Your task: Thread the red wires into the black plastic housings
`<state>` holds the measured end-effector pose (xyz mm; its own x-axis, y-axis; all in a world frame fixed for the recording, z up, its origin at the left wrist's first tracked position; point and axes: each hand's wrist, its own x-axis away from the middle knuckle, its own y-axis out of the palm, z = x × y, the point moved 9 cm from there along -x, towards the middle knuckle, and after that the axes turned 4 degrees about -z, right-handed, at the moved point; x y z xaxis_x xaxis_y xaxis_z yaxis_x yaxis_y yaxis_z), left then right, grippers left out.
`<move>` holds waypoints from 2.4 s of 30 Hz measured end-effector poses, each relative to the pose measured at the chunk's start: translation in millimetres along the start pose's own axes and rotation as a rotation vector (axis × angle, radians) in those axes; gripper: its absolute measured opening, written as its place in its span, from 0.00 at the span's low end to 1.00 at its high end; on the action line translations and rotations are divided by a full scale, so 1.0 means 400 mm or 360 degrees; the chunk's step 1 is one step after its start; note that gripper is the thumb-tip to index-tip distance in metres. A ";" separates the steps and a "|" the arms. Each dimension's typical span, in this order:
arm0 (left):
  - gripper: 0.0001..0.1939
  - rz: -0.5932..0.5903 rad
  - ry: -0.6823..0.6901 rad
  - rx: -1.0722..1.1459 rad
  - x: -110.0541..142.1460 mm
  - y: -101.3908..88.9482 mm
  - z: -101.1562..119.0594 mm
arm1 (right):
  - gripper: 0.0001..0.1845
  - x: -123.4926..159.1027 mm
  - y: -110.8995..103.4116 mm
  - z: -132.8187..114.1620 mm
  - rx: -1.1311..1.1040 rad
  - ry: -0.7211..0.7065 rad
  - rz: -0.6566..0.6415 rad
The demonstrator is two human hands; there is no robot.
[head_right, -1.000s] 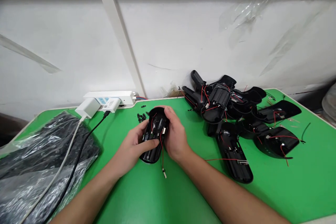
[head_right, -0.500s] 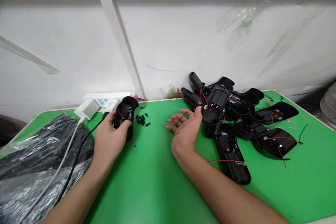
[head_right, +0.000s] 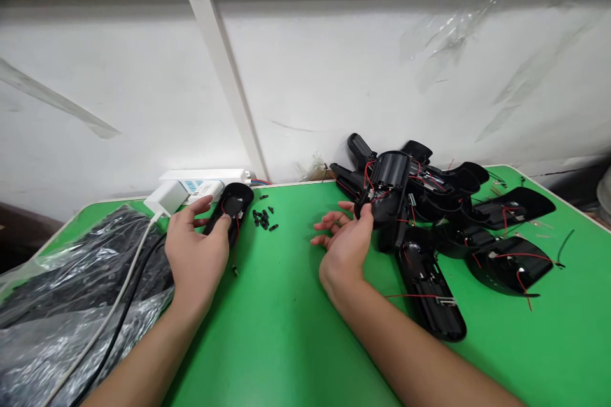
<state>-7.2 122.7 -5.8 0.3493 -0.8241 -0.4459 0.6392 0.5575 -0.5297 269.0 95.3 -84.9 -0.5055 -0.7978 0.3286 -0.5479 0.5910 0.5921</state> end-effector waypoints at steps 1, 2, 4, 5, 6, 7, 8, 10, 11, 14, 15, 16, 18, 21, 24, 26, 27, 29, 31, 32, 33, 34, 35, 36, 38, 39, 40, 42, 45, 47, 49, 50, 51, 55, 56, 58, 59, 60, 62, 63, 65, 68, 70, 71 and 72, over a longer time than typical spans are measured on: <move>0.21 0.0030 0.0004 0.0014 0.002 -0.007 0.003 | 0.21 0.006 0.006 0.004 0.0005 -0.0033 -0.0051; 0.20 0.0050 -0.0005 0.0046 0.005 -0.013 0.004 | 0.22 0.012 0.013 0.008 0.0013 -0.0063 -0.0106; 0.19 0.0049 -0.0075 0.0154 0.012 -0.020 0.001 | 0.24 0.026 0.029 0.019 0.0026 -0.0119 -0.0227; 0.18 0.0026 -0.0127 0.0217 0.016 -0.019 -0.002 | 0.24 0.034 0.037 0.025 0.0028 -0.0142 -0.0282; 0.17 -0.0005 -0.0180 0.0278 0.021 -0.017 -0.003 | 0.25 0.042 0.045 0.031 0.0029 -0.0157 -0.0334; 0.16 -0.0023 -0.0215 0.0344 0.026 -0.016 -0.001 | 0.26 0.049 0.052 0.038 0.0034 -0.0158 -0.0382; 0.15 -0.0024 -0.0226 0.0415 0.030 -0.017 0.004 | 0.26 0.056 0.059 0.045 0.0049 -0.0152 -0.0426; 0.15 -0.0019 -0.0167 0.0628 0.035 -0.019 0.024 | 0.27 0.068 0.072 0.058 0.0129 -0.0133 -0.0504; 0.17 -0.0044 -0.0118 0.0772 0.037 -0.016 0.036 | 0.26 0.073 0.078 0.063 0.0190 -0.0125 -0.0538; 0.26 -0.0299 -0.0023 0.1173 0.043 0.017 0.068 | 0.23 0.089 0.096 0.067 0.0367 -0.0155 -0.0675; 0.27 -0.0423 -0.0014 0.1237 0.047 0.033 0.076 | 0.22 0.094 0.102 0.068 0.0402 -0.0163 -0.0726; 0.28 -0.0537 -0.0006 0.1228 0.053 0.047 0.083 | 0.21 0.097 0.107 0.070 0.0427 -0.0157 -0.0771; 0.25 -0.0694 0.0033 0.1028 0.064 0.067 0.093 | 0.20 0.099 0.111 0.074 0.0455 -0.0120 -0.0805; 0.20 -0.0735 0.0056 0.0737 0.071 0.076 0.096 | 0.19 0.093 0.110 0.070 0.0391 -0.0082 -0.0776; 0.20 -0.0858 -0.0118 0.0851 0.080 0.100 0.083 | 0.17 0.092 0.123 0.047 0.0236 -0.0170 -0.0848; 0.21 -0.0997 -0.0285 0.1012 0.091 0.125 0.073 | 0.15 0.096 0.134 0.032 0.0193 -0.0241 -0.0920; 0.22 -0.1060 -0.0359 0.1095 0.097 0.137 0.069 | 0.14 0.098 0.137 0.026 0.0201 -0.0272 -0.0937; 0.23 -0.1166 -0.0484 0.1245 0.108 0.155 0.064 | 0.12 0.099 0.139 0.019 0.0265 -0.0329 -0.0930; 0.23 -0.1257 -0.0596 0.1383 0.121 0.170 0.065 | 0.12 0.093 0.135 0.018 0.0331 -0.0360 -0.0879; 0.24 -0.1314 -0.0655 0.1439 0.130 0.179 0.068 | 0.13 0.088 0.131 0.022 0.0347 -0.0350 -0.0855; 0.25 -0.1379 -0.0702 0.1482 0.140 0.186 0.072 | 0.14 0.082 0.129 0.029 0.0353 -0.0322 -0.0841; 0.26 -0.1437 -0.0726 0.1510 0.149 0.192 0.078 | 0.15 0.075 0.126 0.038 0.0351 -0.0288 -0.0832; 0.27 -0.1476 -0.0719 0.1513 0.156 0.196 0.085 | 0.16 0.068 0.124 0.046 0.0344 -0.0252 -0.0823; 0.27 -0.1484 -0.0669 0.1479 0.160 0.196 0.091 | 0.17 0.061 0.121 0.053 0.0327 -0.0227 -0.0808; 0.25 -0.1360 -0.0432 0.1297 0.151 0.180 0.101 | 0.15 0.049 0.115 0.062 0.0233 -0.0171 -0.0778; 0.25 -0.1254 -0.0264 0.1162 0.143 0.165 0.108 | 0.15 0.046 0.114 0.069 0.0160 -0.0107 -0.0767; 0.28 -0.1153 -0.0089 0.1017 0.138 0.149 0.117 | 0.17 0.046 0.114 0.078 0.0083 -0.0020 -0.0765; 0.35 -0.1004 0.0199 0.0791 0.137 0.123 0.136 | 0.23 0.054 0.121 0.095 -0.0032 0.0164 -0.0794; 0.41 -0.0925 0.0372 0.0673 0.141 0.104 0.147 | 0.26 0.074 0.134 0.097 -0.0061 0.0263 -0.0873; 0.41 -0.0915 0.0402 0.0665 0.142 0.100 0.149 | 0.25 0.084 0.142 0.091 -0.0065 0.0242 -0.0933; 0.41 -0.0913 0.0430 0.0658 0.141 0.098 0.153 | 0.24 0.088 0.146 0.088 -0.0072 0.0216 -0.0982; 0.40 -0.0907 0.0445 0.0655 0.141 0.097 0.154 | 0.23 0.088 0.146 0.087 -0.0070 0.0202 -0.0998; 0.40 -0.0905 0.0457 0.0650 0.141 0.096 0.155 | 0.22 0.087 0.145 0.087 -0.0063 0.0185 -0.1004; 0.37 -0.0984 0.0451 0.0637 0.149 0.105 0.150 | 0.21 0.077 0.134 0.072 0.0116 0.0001 -0.0965; 0.36 -0.1024 0.0427 0.0656 0.152 0.109 0.146 | 0.19 0.075 0.132 0.064 0.0215 -0.0081 -0.0943; 0.33 -0.1105 0.0351 0.0740 0.159 0.118 0.140 | 0.17 0.076 0.135 0.048 0.0436 -0.0250 -0.0924; 0.32 -0.1137 0.0300 0.0783 0.160 0.123 0.138 | 0.16 0.079 0.139 0.044 0.0522 -0.0303 -0.0928; 0.32 -0.1148 0.0245 0.0812 0.160 0.127 0.135 | 0.16 0.083 0.144 0.044 0.0580 -0.0325 -0.0943; 0.31 -0.1110 0.0123 0.0849 0.154 0.133 0.129 | 0.16 0.088 0.149 0.049 0.0647 -0.0305 -0.0960; 0.29 -0.1081 0.0035 0.0888 0.148 0.136 0.122 | 0.16 0.089 0.149 0.052 0.0677 -0.0288 -0.0955; 0.26 -0.1062 -0.0211 0.1066 0.140 0.149 0.103 | 0.15 0.090 0.145 0.040 0.0755 -0.0345 -0.0921; 0.25 -0.1057 -0.0600 0.1498 0.132 0.166 0.075 | 0.15 0.080 0.131 -0.018 0.0828 -0.0656 -0.0789; 0.23 -0.0974 -0.0743 0.1713 0.117 0.158 0.064 | 0.14 0.057 0.112 -0.050 0.0839 -0.0816 -0.0650; 0.23 -0.0947 -0.0801 0.1786 0.111 0.154 0.061 | 0.14 0.039 0.103 -0.055 0.0845 -0.0829 -0.0590; 0.23 -0.0941 -0.0859 0.1836 0.108 0.151 0.059 | 0.13 0.018 0.094 -0.053 0.0848 -0.0805 -0.0545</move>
<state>62.5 118.5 -40.0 -0.1172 -0.9881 0.0996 0.8855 -0.0585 0.4609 259.0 109.3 -44.7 -0.4224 -0.8697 -0.2553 -0.9064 0.4029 0.1274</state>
